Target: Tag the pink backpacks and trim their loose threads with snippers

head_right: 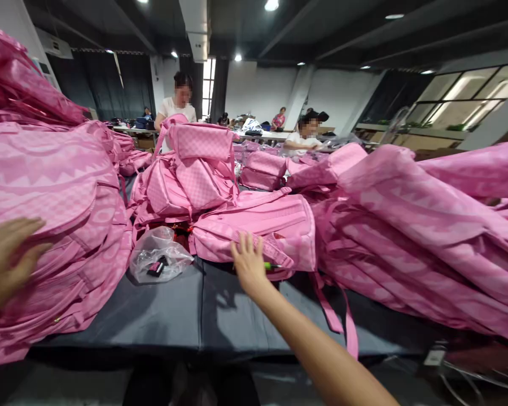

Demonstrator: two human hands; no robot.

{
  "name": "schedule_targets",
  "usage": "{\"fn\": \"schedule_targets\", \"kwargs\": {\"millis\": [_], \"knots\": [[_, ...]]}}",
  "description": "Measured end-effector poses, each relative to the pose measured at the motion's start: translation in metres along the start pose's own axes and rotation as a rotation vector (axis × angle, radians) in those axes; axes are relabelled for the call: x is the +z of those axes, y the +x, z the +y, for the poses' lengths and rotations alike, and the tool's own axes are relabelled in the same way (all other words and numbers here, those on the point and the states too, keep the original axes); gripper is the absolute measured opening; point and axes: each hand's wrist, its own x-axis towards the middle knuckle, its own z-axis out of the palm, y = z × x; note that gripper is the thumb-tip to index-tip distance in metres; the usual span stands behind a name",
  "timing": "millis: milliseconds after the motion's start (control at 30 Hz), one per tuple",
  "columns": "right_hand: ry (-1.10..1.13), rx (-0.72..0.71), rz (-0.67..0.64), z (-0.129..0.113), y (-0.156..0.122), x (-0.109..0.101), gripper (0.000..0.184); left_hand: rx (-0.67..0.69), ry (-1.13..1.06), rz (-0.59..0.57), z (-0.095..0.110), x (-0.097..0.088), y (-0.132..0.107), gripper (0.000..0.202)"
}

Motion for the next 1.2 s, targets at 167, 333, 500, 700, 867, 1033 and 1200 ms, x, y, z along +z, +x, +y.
{"fn": "schedule_targets", "kwargs": {"millis": [167, 333, 500, 700, 867, 1033, 1200], "knots": [[-0.304, -0.164, 0.056, 0.065, -0.004, -0.030, 0.056, 0.265, -0.324, -0.252, 0.147, 0.106, -0.033, 0.051], [-0.408, -0.160, 0.173, 0.061, -0.019, -0.065, 0.053, 0.332, -0.337, -0.372, 0.296, 0.221, -0.026, 0.110], [-0.240, -0.145, 0.160, 0.101, -0.122, -0.040, 0.064, 0.354, -0.419, -0.322, 0.356, 0.274, 0.015, 0.117], [-0.269, 0.176, -0.169, 0.140, -0.136, 0.080, 0.068, 0.420, -0.453, -0.326, 0.337, 0.286, 0.066, 0.086], [0.123, 0.400, -0.061, 0.144, -0.075, 0.110, 0.067, 0.396, -0.435, -0.254, 0.347, 0.273, 0.097, 0.067], [0.490, 0.580, -0.024, 0.170, -0.042, 0.062, 0.049, 0.248, -0.474, -0.115, 0.377, 0.201, 0.144, 0.037], [0.883, 0.803, -0.012, 0.158, -0.088, 0.027, 0.029, 0.349, -0.490, -0.348, 0.399, 0.130, 0.151, 0.048]]}}
